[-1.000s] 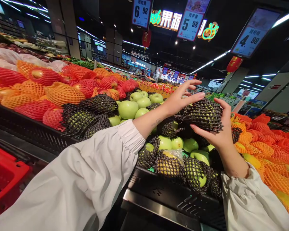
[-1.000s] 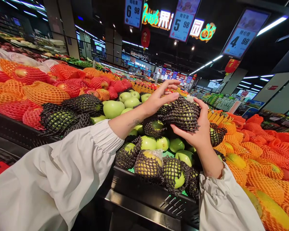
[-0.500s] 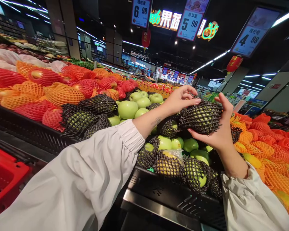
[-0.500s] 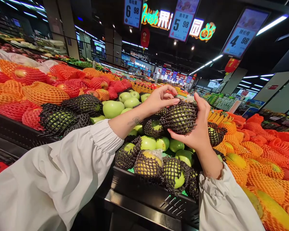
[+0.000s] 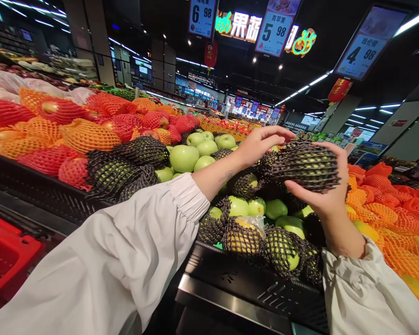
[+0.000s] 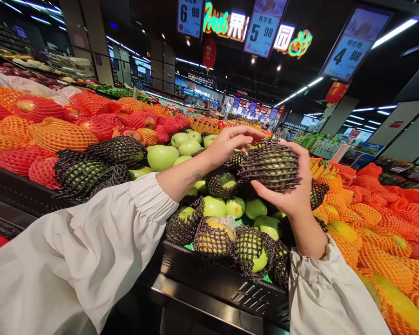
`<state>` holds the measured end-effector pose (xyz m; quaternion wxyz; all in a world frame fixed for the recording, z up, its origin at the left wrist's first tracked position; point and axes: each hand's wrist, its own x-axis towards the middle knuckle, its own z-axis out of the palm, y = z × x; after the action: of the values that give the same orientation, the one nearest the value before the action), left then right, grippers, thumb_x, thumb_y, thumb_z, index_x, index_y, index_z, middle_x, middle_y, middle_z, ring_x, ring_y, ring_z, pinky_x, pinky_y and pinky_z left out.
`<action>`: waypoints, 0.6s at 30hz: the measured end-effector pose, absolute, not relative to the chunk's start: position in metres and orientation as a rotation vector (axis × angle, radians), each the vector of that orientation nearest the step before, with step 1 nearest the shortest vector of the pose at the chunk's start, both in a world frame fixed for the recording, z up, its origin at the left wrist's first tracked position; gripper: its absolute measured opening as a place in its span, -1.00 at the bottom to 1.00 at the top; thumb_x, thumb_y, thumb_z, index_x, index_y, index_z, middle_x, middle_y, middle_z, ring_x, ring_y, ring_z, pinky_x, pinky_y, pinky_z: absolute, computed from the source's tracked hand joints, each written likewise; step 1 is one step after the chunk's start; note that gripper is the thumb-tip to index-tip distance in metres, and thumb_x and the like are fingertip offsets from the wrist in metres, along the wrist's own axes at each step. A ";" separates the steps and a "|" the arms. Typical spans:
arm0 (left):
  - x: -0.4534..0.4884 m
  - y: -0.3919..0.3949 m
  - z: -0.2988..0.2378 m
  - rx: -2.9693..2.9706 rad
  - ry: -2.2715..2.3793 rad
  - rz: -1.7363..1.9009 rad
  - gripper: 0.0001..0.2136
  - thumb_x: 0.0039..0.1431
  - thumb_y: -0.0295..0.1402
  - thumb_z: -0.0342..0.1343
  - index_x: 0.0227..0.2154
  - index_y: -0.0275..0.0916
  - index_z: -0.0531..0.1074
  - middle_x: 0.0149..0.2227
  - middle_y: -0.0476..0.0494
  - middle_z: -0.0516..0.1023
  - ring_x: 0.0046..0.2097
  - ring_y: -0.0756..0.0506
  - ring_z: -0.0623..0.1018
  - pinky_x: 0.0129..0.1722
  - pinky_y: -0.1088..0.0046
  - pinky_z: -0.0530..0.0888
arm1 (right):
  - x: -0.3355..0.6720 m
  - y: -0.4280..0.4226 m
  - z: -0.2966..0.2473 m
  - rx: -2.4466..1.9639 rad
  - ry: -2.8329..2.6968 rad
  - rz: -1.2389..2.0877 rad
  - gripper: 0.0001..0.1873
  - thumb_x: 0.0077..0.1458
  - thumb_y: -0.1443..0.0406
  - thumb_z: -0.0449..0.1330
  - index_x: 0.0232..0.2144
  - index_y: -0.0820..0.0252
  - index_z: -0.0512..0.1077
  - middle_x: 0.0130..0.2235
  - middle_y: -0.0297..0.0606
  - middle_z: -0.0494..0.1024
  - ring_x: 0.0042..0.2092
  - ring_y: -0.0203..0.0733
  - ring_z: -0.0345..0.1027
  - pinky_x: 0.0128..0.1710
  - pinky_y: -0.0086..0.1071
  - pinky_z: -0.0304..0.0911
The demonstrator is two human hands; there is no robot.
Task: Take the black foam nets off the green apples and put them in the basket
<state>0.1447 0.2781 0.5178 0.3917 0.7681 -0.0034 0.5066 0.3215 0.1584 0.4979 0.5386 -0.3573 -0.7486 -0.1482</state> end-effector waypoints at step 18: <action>0.145 0.292 0.516 1.975 0.646 1.525 -0.83 0.15 -0.55 0.06 -0.43 -0.29 0.55 -0.28 -0.12 0.66 -0.16 -0.05 0.60 0.06 0.34 0.45 | 0.329 0.149 0.498 -1.870 -2.293 0.648 -0.03 -0.22 0.00 0.44 0.21 0.15 0.26 0.09 -0.17 0.55 0.09 0.09 0.47 0.21 -0.08 0.34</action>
<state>0.1451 0.2919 0.5156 0.2782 0.7361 0.2408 0.5682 0.3289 0.1495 0.4984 0.0563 -0.6163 -0.7559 0.2136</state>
